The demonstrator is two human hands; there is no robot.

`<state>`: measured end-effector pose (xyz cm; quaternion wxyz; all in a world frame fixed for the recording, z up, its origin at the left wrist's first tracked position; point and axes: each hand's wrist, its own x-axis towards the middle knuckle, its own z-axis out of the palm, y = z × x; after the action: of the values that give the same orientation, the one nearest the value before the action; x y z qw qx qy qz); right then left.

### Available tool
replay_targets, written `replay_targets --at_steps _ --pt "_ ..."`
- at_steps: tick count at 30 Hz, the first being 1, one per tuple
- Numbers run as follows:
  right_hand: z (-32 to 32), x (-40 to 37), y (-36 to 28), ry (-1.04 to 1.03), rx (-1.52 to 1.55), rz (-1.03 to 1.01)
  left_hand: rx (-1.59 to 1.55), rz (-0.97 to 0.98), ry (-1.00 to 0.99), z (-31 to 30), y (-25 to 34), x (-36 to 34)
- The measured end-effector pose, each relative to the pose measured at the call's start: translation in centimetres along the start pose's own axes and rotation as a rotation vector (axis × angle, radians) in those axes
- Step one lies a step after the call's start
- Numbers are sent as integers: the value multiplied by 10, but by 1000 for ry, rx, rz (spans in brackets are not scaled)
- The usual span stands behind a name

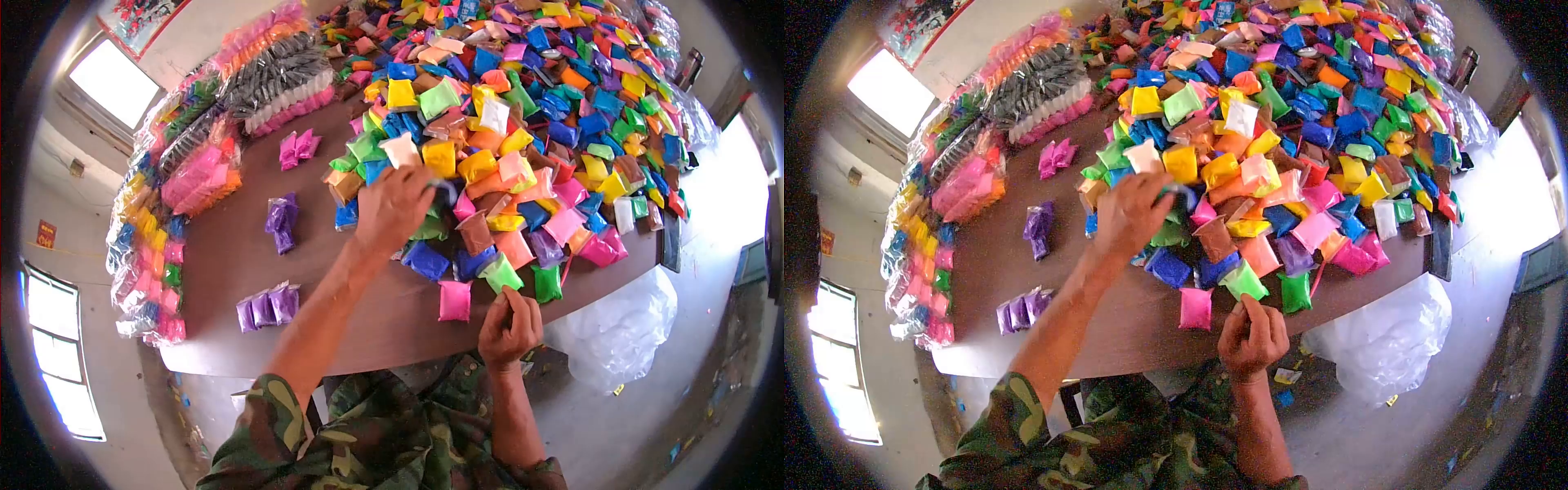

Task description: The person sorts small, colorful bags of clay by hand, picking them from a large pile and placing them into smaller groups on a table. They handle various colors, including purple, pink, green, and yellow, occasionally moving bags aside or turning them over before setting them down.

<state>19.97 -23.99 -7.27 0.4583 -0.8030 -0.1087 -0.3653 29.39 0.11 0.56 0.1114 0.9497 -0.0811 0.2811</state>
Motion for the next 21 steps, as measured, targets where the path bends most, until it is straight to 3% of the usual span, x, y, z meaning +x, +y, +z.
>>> replay_targets --at_steps 6,14,17,21 --pt "-1 -2 0 -15 -9 18 -24 -43 27 13 -34 72" --pt "-2 -2 -1 -18 -22 46 -236 -235 76 -2 -51 117" --pt "-2 1 -1 -2 -5 14 -226 -177 135 -2 -50 110" --pt "-1 1 -4 18 10 17 -35 157 176 -18 -27 91"
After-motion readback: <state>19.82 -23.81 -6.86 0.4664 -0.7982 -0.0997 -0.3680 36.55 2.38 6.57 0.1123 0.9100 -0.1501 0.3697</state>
